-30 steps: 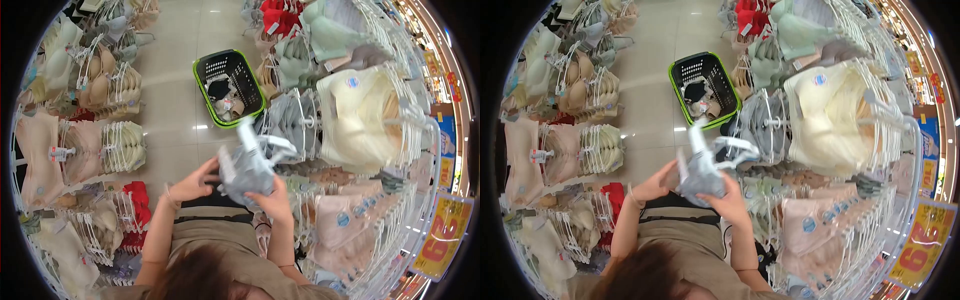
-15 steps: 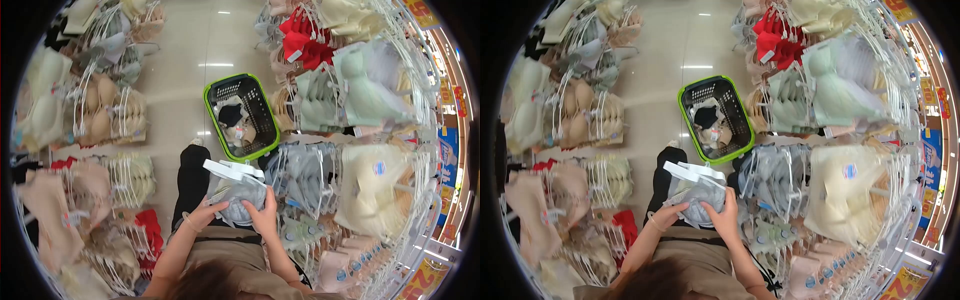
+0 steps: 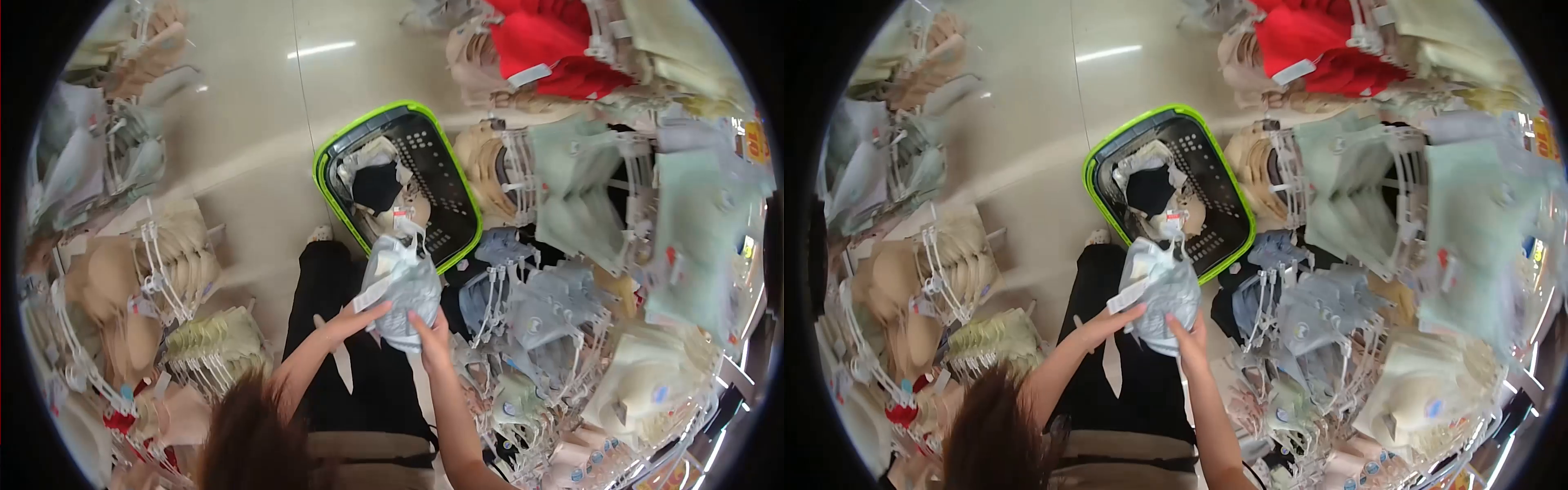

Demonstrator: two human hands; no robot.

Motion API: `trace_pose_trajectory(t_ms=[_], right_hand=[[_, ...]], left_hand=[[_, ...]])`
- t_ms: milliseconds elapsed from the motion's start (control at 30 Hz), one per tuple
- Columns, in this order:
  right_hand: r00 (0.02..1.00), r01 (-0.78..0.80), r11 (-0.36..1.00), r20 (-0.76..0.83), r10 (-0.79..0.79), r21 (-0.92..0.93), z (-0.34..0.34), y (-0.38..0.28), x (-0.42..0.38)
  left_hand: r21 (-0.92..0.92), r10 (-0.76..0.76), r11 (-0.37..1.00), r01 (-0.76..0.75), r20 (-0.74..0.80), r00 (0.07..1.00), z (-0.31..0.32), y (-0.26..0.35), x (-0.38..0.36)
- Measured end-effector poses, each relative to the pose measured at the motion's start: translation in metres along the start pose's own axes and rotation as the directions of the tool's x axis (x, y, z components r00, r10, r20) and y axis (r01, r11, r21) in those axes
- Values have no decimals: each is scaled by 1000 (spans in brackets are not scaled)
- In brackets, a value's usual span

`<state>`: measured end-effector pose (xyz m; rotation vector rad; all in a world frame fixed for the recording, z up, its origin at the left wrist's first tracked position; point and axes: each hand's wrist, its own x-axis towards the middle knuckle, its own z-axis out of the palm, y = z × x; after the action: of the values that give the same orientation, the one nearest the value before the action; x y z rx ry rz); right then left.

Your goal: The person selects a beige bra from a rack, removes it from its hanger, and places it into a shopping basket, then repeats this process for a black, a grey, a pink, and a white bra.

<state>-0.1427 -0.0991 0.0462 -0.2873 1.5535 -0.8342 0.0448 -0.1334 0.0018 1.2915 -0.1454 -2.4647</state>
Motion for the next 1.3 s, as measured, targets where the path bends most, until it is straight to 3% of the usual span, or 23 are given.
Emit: trace_pose_trajectory(t_ms=[67,100,133,200,333,367,433,467,533,567,633,667,700,733,800,833,867,967,1000,1067,1100,1233,1300], right_hand=[[995,-33,999,-98,33,2,-10,17,43],[993,-32,999,-110,33,12,-17,24,65],[993,-26,999,-119,28,20,-19,26,89],[990,-35,998,-136,42,52,-29,35,142],[977,-119,984,-158,140,136,-49,53,241],[984,-135,979,-97,151,155,-51,57,264],[985,-171,976,10,172,137,-57,69,306],[982,-187,977,56,182,98,-60,76,325],[966,-256,964,52,252,79,-62,98,365],[974,-224,971,48,221,78,-62,113,384],[978,-206,975,45,203,85,-60,150,417],[979,-141,962,-180,100,-234,-55,167,432],[936,-135,833,-346,-71,-537,-52,181,442],[935,-143,836,-348,-61,-530,-42,180,440],[765,12,604,-381,-519,-797,-26,166,429],[772,57,544,-309,-555,-837,-24,161,424],[775,50,547,-313,-548,-835,-26,160,417],[895,175,149,95,-435,-973,-34,166,402],[895,180,152,98,-436,-972,-35,168,399],[896,301,39,268,-354,-953,-38,174,398],[922,297,25,279,-269,-955,-41,176,400],[924,300,-58,305,-232,-952,-52,208,441],[940,287,-36,289,-180,-957,-54,217,455]], left_hand=[[318,-30,948,0,89,996,-5,17,41],[477,212,853,-213,58,976,-16,-5,77],[623,447,678,-391,74,892,-17,-7,103],[592,476,716,-369,-27,879,-8,5,138],[902,481,380,-205,-4,877,-9,23,215],[903,472,382,-198,-7,882,-7,30,232],[977,503,-193,93,17,864,-5,36,262],[976,487,-198,90,18,873,-8,39,276],[847,285,-526,75,93,954,-17,43,308],[789,234,-608,92,67,970,-28,32,331],[769,125,-635,72,11,992,-39,25,352],[751,32,-658,53,-43,999,-45,22,361],[783,44,-616,87,-76,996,-54,15,372],[781,36,-619,86,-81,996,-57,14,376],[760,38,-645,76,-67,997,-60,14,383],[758,28,-648,72,-70,997,-61,12,388],[754,32,-653,70,-64,997,-62,12,392],[733,25,-675,84,-91,996,-73,9,409],[718,18,-689,99,-120,993,-75,15,412],[716,-32,-692,93,-159,987,-79,25,423],[716,-89,-694,80,-195,977,-81,28,430],[735,-127,-673,87,-231,965,-90,18,465],[747,-132,-658,96,-240,962,-92,9,479]])
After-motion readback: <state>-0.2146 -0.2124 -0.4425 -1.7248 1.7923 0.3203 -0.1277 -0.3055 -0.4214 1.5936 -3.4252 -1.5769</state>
